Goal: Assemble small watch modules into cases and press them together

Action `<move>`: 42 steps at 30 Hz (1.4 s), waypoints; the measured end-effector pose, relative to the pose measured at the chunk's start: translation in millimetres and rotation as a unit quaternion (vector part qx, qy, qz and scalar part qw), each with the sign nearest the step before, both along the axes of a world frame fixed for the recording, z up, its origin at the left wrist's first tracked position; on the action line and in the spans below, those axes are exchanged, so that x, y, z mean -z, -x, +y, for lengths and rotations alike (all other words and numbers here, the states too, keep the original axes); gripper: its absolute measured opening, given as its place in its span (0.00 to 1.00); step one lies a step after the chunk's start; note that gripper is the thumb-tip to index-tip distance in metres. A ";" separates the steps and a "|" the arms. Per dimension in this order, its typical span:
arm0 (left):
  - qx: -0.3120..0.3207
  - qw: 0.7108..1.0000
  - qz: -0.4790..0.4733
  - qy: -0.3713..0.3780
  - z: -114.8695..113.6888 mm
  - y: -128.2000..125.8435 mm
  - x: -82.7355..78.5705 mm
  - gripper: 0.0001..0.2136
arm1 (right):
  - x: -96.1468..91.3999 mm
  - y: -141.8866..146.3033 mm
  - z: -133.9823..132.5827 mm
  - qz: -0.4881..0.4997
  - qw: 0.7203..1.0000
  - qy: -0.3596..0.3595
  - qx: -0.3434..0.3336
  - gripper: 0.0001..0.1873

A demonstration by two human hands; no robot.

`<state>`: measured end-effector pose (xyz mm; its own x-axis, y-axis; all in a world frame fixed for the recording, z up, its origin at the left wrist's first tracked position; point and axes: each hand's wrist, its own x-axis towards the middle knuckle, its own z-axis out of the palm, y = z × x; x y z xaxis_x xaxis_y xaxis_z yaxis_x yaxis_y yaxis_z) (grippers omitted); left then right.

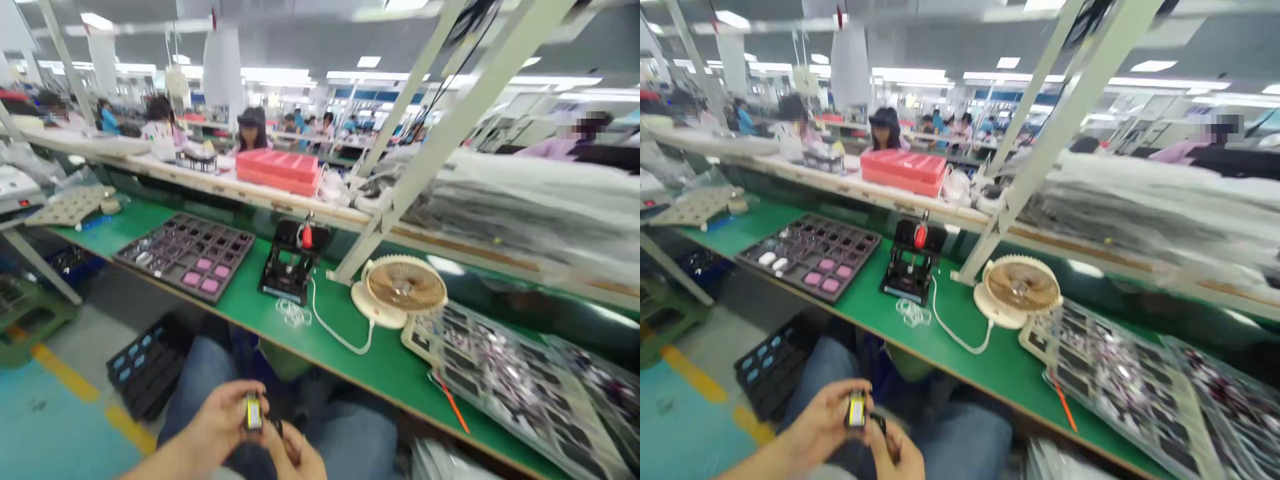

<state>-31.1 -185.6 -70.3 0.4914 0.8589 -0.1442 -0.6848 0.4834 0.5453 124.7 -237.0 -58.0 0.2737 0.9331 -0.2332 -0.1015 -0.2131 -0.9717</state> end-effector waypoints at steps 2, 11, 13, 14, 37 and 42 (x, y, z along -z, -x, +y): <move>0.006 0.999 0.043 -0.019 -12.0 2.3 -11.3 0.22 | -9.2 -6.2 -12.9 -0.013 0.999 -0.001 -0.052 0.34; -0.035 0.998 0.056 0.015 -27.7 -12.8 2.8 0.21 | 3.2 -35.1 -21.9 -0.005 0.987 0.025 -0.157 0.36; -0.038 0.998 0.049 0.008 -17.8 -15.2 -0.5 0.22 | 6.0 -36.8 -8.1 0.004 0.989 0.010 -0.148 0.35; -0.041 0.998 0.042 0.007 -10.7 -15.9 -4.0 0.23 | 5.9 -37.4 1.2 0.011 0.991 -0.004 -0.132 0.35; -0.135 0.968 0.130 -0.166 137.8 -5.2 -77.5 0.21 | -87.6 -33.3 159.4 -0.364 0.813 -0.443 -0.100 0.17; -0.136 0.964 0.139 -0.179 138.6 -4.5 -82.3 0.20 | -87.6 -35.2 160.0 -0.365 0.809 -0.445 -0.120 0.18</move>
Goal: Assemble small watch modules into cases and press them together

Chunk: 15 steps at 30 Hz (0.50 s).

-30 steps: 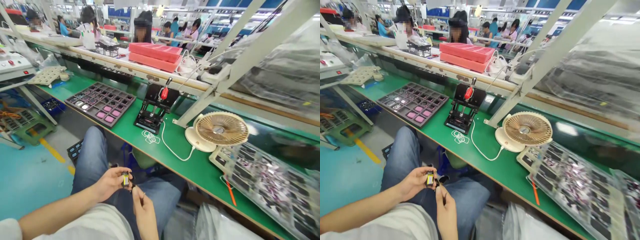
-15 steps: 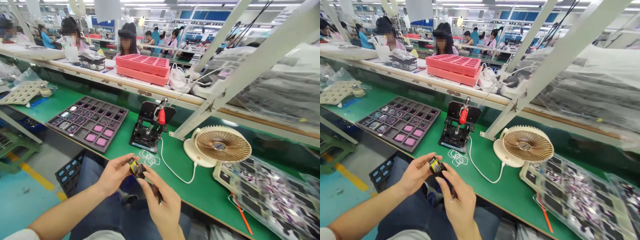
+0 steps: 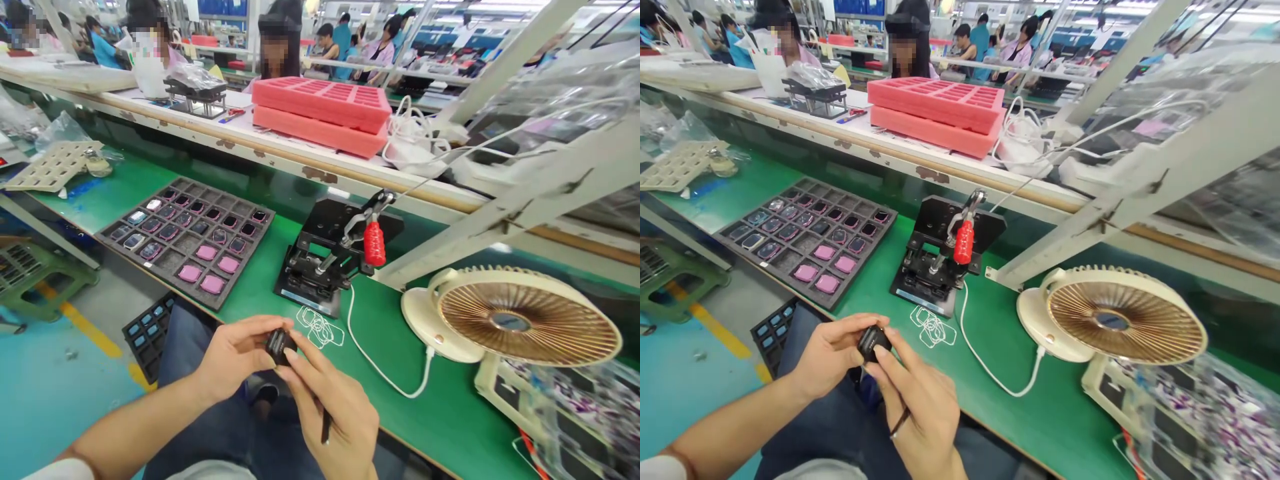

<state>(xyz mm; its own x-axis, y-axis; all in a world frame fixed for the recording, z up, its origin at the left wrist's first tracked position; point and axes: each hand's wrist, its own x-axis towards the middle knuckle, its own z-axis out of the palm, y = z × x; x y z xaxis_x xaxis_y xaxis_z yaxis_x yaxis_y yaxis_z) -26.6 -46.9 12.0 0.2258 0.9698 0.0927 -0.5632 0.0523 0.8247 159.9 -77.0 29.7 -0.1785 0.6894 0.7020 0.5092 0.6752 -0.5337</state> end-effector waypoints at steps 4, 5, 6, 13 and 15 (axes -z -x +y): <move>0.007 1.000 0.006 -0.020 -0.1 -0.4 -2.2 0.20 | 0.7 -2.4 0.3 -0.011 1.000 0.004 0.004 0.18; 0.008 1.000 0.008 -0.023 0.0 -0.5 -2.5 0.19 | 0.4 -3.0 0.4 -0.014 1.000 0.004 0.006 0.19; 0.008 1.000 0.010 -0.025 0.0 -0.7 -2.7 0.19 | -0.2 -3.5 0.3 -0.017 1.000 0.005 0.008 0.19; 0.012 0.999 0.011 -0.030 -4.7 -4.2 -2.0 0.20 | -5.0 -7.1 -2.9 -0.038 0.999 -0.010 -0.001 0.22; 0.011 0.999 0.011 -0.030 -6.7 -5.5 -2.0 0.20 | -4.5 -8.3 -3.9 -0.042 0.999 -0.017 -0.001 0.22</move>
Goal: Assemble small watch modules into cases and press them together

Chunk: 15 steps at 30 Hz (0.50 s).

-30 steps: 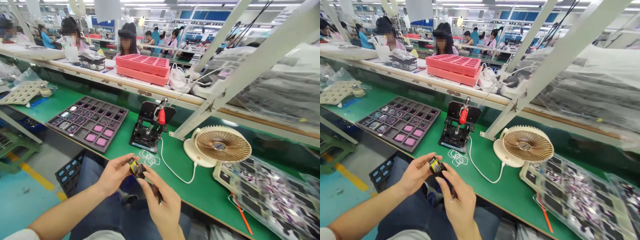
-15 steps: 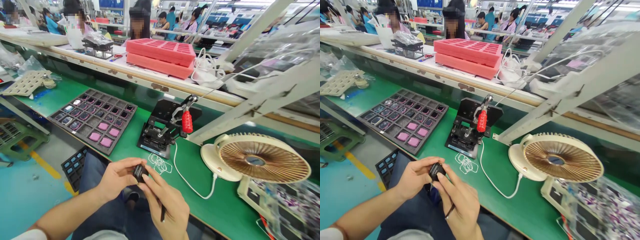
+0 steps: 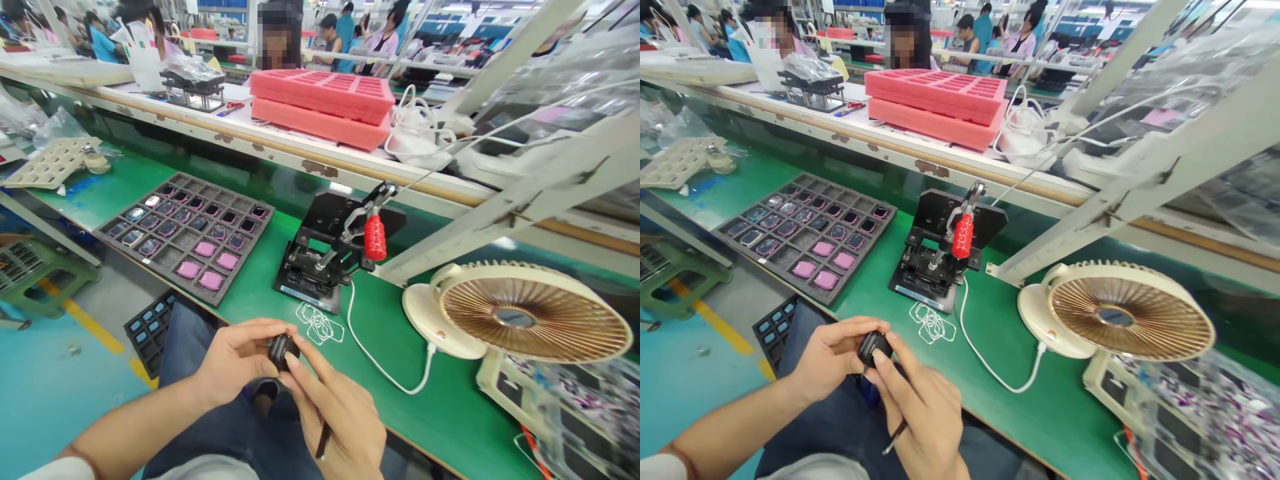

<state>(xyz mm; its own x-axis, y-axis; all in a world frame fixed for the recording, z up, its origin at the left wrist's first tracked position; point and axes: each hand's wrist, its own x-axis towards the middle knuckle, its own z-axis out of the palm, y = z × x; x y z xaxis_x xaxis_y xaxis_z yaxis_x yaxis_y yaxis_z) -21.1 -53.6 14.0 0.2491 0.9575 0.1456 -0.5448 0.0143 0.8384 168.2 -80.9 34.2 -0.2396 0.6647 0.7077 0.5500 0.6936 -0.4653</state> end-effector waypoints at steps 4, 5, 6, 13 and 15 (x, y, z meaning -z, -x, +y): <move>-0.015 1.000 0.006 0.015 -0.8 -0.4 0.6 0.20 | 2.9 -0.7 -3.1 -0.030 1.000 -0.007 0.000 0.23; -0.023 0.999 0.011 0.019 -0.5 0.1 1.1 0.21 | 4.3 -0.2 -4.3 -0.042 0.999 -0.007 0.004 0.24; -0.030 0.999 0.016 0.022 -0.3 0.5 1.8 0.21 | 6.1 0.6 -5.6 -0.053 0.999 -0.007 0.010 0.25; -0.056 0.997 0.019 0.053 -4.1 -12.4 8.5 0.19 | 28.1 11.0 -1.8 -0.065 0.995 -0.008 0.069 0.21; -0.086 0.992 0.005 0.098 -2.2 -19.8 9.3 0.16 | 32.2 13.2 3.4 -0.028 0.994 0.015 0.101 0.19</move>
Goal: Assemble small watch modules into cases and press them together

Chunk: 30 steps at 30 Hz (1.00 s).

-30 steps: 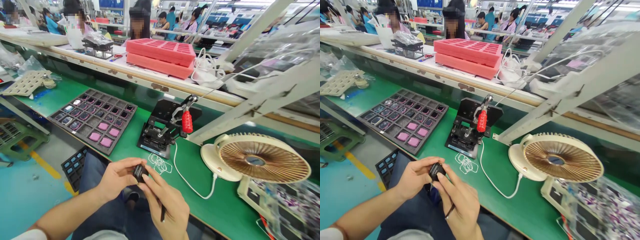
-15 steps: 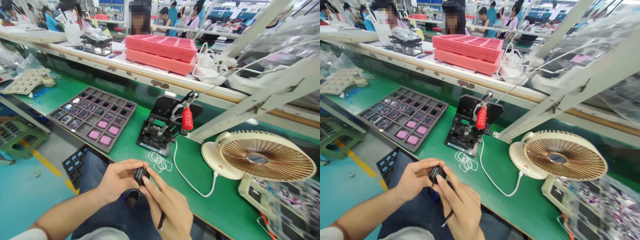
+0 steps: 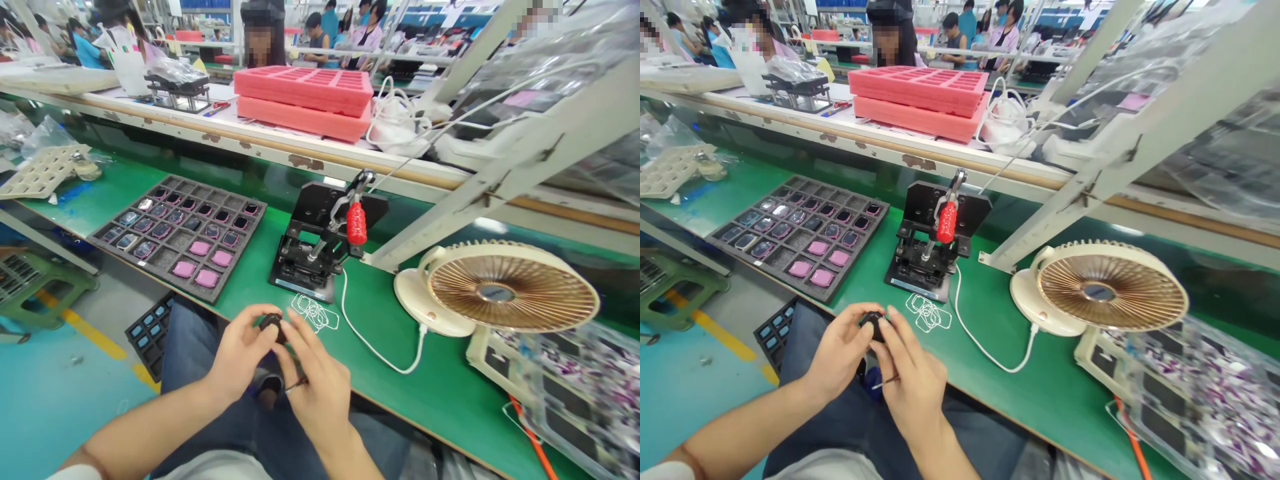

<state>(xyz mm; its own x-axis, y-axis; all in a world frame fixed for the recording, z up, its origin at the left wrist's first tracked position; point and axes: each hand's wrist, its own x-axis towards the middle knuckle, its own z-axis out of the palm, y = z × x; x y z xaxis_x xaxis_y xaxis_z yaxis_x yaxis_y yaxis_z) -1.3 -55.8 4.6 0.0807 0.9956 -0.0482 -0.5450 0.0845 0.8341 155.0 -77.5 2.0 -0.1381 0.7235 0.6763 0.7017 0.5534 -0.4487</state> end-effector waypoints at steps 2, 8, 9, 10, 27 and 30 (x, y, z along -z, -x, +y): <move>-0.009 0.999 -0.033 0.039 4.3 -3.9 0.5 0.12 | 0.7 0.0 4.6 0.048 0.998 0.043 0.026 0.16; 0.018 0.996 -0.061 0.062 12.7 1.8 3.6 0.18 | -6.2 -7.0 7.9 0.006 0.989 0.126 -0.082 0.11; 0.026 0.996 -0.055 0.060 12.2 1.6 4.7 0.18 | -6.6 -7.4 7.4 0.006 0.989 0.114 -0.096 0.11; 0.029 0.997 -0.047 0.056 11.4 0.4 6.1 0.18 | -6.3 -7.2 6.9 0.015 0.989 0.105 -0.107 0.13; 0.002 0.740 0.377 -0.558 44.8 9.7 9.4 0.18 | -5.3 -21.6 3.1 0.588 0.530 0.583 -0.184 0.34; -0.017 0.748 0.389 -0.537 41.6 5.1 9.1 0.16 | -5.7 -19.7 7.9 0.579 0.505 0.613 -0.188 0.36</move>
<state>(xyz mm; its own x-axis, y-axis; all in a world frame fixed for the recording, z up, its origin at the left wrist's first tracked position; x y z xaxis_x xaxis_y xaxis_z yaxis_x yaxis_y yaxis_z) -6.4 -14.2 -4.5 0.4176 0.4937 0.7628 0.1538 -0.8658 0.4761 174.7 -69.6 7.7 -0.4466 0.7662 -0.4620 -0.4735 -0.6406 -0.6045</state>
